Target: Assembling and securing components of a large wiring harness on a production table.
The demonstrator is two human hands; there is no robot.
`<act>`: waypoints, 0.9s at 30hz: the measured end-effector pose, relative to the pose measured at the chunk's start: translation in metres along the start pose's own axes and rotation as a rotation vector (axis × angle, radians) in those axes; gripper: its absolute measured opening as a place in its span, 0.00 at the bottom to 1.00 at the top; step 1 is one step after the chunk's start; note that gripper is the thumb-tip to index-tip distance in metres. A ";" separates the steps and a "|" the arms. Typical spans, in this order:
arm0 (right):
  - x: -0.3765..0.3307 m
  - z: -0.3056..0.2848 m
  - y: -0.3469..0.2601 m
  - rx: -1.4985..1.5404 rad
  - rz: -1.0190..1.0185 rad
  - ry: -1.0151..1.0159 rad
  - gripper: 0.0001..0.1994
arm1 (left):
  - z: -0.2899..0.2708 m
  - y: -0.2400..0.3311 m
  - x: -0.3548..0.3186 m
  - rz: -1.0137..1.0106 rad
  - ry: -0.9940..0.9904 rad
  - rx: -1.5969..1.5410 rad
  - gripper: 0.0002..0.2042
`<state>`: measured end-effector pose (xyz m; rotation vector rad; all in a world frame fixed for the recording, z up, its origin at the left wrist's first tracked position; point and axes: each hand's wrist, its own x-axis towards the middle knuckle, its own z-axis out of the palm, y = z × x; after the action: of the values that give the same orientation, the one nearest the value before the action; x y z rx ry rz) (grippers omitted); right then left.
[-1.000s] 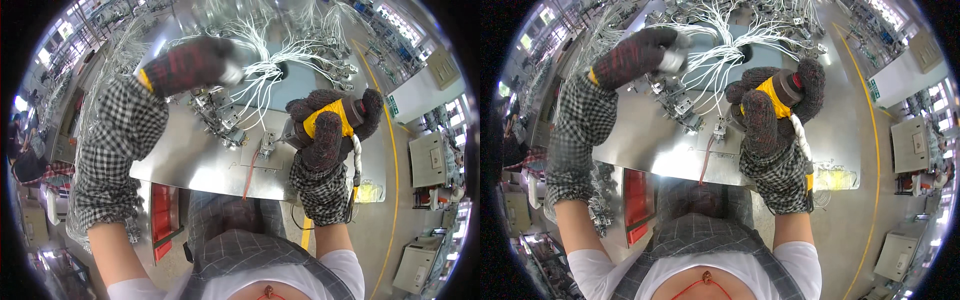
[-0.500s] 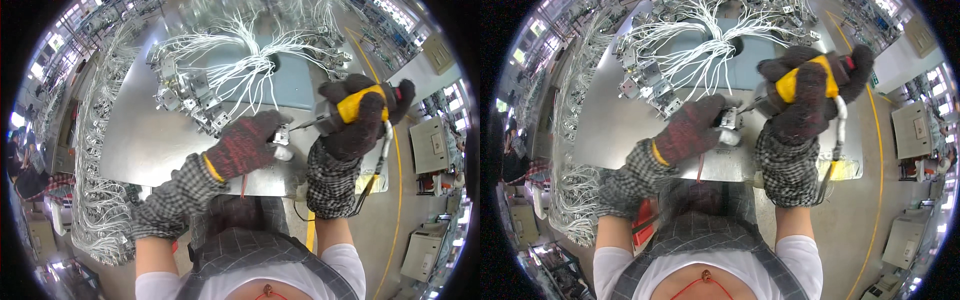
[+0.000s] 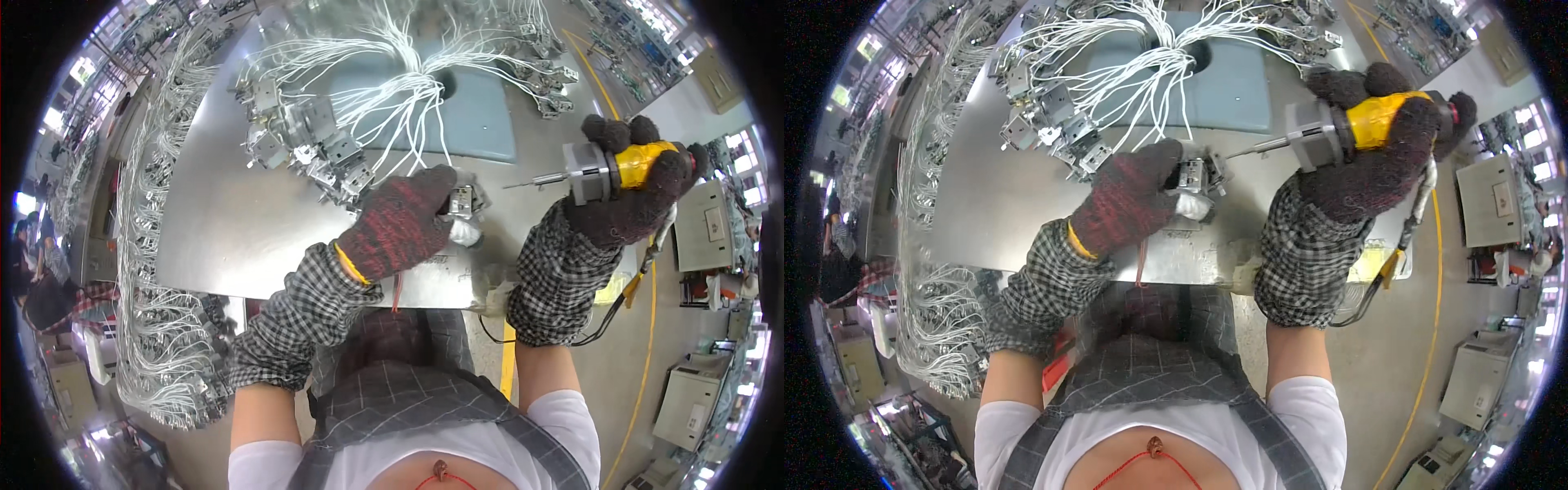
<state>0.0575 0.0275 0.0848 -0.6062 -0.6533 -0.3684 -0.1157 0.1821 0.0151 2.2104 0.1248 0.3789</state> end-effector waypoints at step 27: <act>-0.078 0.009 0.010 -0.304 0.230 -0.482 0.31 | -0.023 0.004 -0.013 -0.132 -0.066 0.179 0.36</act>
<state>0.0009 0.0512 0.0347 -1.0677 -0.9848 -0.1013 -0.1358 0.1941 0.0284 2.3722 0.2770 0.2292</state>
